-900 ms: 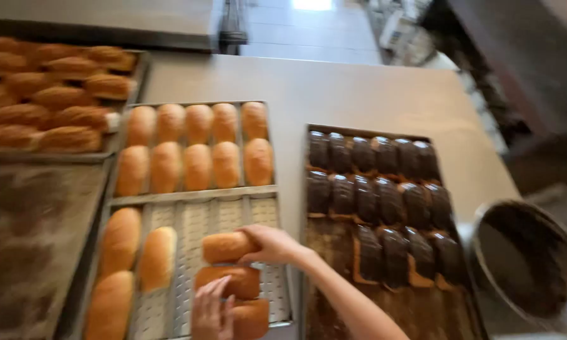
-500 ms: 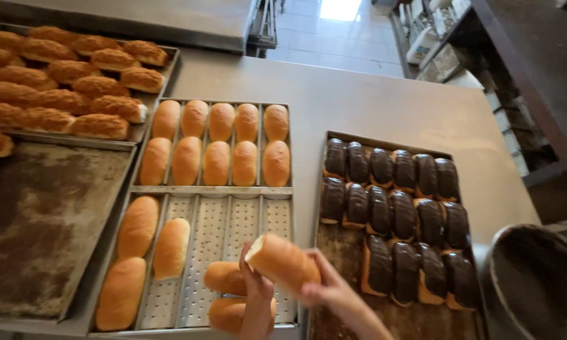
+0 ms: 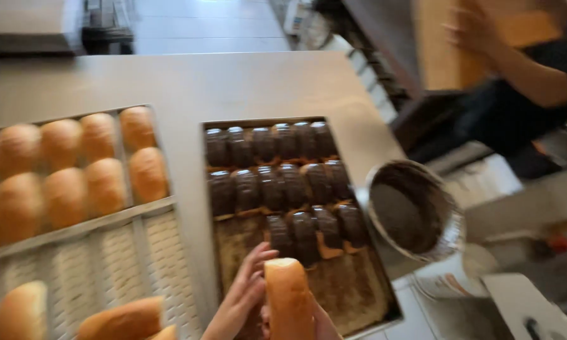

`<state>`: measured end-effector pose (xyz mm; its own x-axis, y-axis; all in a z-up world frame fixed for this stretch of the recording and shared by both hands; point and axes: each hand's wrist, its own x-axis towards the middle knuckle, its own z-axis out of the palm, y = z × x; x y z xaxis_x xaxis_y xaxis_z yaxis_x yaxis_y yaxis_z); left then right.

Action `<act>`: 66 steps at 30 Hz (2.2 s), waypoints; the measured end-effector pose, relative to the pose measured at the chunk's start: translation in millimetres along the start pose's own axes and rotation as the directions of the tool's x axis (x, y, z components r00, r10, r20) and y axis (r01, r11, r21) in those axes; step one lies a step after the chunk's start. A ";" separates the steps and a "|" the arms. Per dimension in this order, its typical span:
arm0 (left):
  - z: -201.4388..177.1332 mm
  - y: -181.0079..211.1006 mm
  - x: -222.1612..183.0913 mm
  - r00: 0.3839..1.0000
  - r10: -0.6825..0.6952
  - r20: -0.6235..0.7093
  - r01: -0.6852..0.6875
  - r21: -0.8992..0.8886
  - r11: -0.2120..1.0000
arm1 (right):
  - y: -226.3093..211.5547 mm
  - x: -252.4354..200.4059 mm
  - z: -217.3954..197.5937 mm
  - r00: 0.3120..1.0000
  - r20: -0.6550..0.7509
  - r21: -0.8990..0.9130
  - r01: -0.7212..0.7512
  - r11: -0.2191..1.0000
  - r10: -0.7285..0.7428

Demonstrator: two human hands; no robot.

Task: Manually dipping bread rolls into a bowl of chocolate glaze and arranging them on a baking tray.

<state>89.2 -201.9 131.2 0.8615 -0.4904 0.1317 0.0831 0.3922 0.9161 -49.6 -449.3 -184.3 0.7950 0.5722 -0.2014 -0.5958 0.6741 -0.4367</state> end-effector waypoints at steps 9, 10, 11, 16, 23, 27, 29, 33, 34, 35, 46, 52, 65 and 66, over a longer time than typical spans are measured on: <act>-144.5 -324.8 -13.7 0.941 -0.252 -0.226 0.175 -0.312 0.934 | -304.9 -122.0 143.6 0.703 -0.361 -0.237 0.567 0.789 -0.613; -147.9 -321.5 -10.4 0.944 -0.248 -0.220 0.173 -0.312 0.934 | -322.3 -134.0 128.5 0.699 -0.357 -0.242 0.572 0.784 -0.620; -151.5 -318.5 -7.2 0.844 -0.458 -0.278 0.301 -0.462 0.834 | -339.4 -146.0 113.3 0.584 -0.539 -0.305 0.536 0.787 -0.607; -181.4 -373.5 -1.7 0.930 0.136 0.340 0.189 -0.765 0.616 | -389.7 -165.2 78.5 0.413 -0.709 -0.410 0.419 0.810 -0.572; -137.3 -357.1 20.5 0.754 -0.601 -0.263 0.432 -0.490 0.757 | -418.1 -151.0 70.2 0.586 -0.631 -0.295 0.426 0.855 -0.509; -99.0 -317.6 19.2 0.764 -0.539 -0.354 0.462 -0.282 0.841 | -453.3 -148.8 74.1 0.650 -0.593 -0.295 0.374 0.879 -0.476; -97.3 -316.2 19.0 0.750 -0.550 -0.367 0.468 -0.294 0.834 | -465.3 -142.2 67.3 0.571 -0.668 -0.363 0.311 0.878 -0.478; -101.5 -313.1 7.4 0.728 -0.581 -0.363 0.481 -0.333 0.811 | -481.2 -121.9 99.9 0.447 -0.711 -0.658 -0.152 0.737 -0.543; -104.3 -315.1 6.6 0.726 -0.582 -0.365 0.481 -0.335 0.810 | -484.8 -123.4 61.2 0.449 -0.712 -0.657 -0.155 0.738 -0.539; -107.3 -317.0 5.4 0.711 -0.601 -0.364 0.493 -0.352 0.796 | -488.0 -124.9 22.7 0.470 -0.585 -0.809 -0.289 0.511 -0.660; -59.0 -269.1 -4.7 0.783 -0.483 -0.393 0.432 -0.215 0.876 | -480.5 -94.1 -5.2 0.536 -0.228 -0.506 -0.778 -0.372 -0.813; -53.0 -275.2 -10.9 0.857 -0.344 -0.384 0.342 -0.075 0.937 | -479.5 -84.4 33.5 0.617 -0.281 -0.539 -0.735 -0.411 -0.735; -6.4 -201.0 -6.2 0.795 -0.390 -0.466 0.424 -0.033 0.905 | -477.7 -67.4 30.3 0.730 -0.194 -0.433 -0.663 -0.611 -0.655; -6.3 -201.8 -9.1 0.788 -0.398 -0.470 0.435 -0.034 0.900 | -474.1 -65.9 35.7 0.763 -0.162 -0.358 -0.636 -0.683 -0.626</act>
<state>67.6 -271.7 -57.2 0.8809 -0.1769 -0.4390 0.4664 0.1658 0.8689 176.4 -789.9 67.3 0.9979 -0.0610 -0.0226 -0.0581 -0.9919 0.1126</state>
